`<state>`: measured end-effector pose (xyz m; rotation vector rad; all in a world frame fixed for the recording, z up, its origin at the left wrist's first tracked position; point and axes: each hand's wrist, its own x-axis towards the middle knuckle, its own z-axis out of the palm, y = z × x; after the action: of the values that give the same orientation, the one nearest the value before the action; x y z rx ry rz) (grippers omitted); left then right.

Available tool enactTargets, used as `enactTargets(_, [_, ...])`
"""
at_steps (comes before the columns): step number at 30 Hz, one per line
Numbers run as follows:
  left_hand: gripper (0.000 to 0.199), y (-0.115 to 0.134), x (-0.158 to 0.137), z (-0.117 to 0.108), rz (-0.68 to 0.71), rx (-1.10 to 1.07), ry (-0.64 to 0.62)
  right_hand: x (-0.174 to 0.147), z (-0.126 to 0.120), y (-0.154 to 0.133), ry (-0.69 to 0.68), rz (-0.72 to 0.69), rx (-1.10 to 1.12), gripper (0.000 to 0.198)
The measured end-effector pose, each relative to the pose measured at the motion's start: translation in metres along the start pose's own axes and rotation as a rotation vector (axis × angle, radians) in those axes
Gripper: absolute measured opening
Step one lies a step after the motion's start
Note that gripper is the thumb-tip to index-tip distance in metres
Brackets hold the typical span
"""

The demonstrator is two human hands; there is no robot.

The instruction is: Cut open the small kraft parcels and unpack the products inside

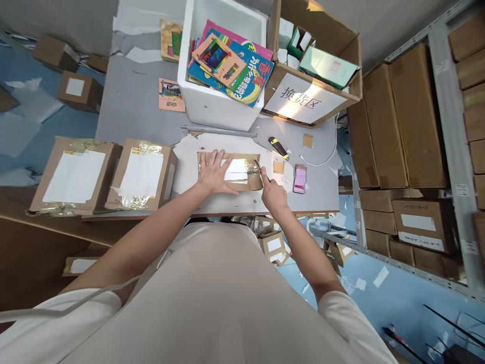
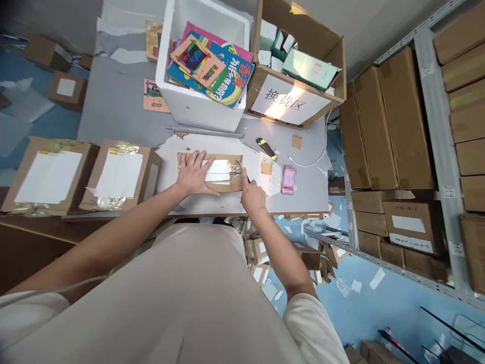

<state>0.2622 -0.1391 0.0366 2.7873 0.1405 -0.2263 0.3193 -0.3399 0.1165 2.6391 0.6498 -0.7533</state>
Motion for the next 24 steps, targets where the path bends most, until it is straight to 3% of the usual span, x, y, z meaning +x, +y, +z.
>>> enactTargets(8, [0.134,-0.003,0.001,-0.001,0.008,-0.053,-0.030,-0.002,0.002,-0.003,0.031,0.020,-0.065,0.077])
enactTargets(17, [0.134,0.000,0.000,0.000,-0.026,-0.056,-0.037,-0.009,-0.006,-0.027,0.002,0.101,-0.042,0.080])
enactTargets(24, [0.132,-0.001,0.002,0.004,-0.013,-0.084,-0.049,-0.012,-0.013,-0.020,-0.094,0.121,-0.024,0.079])
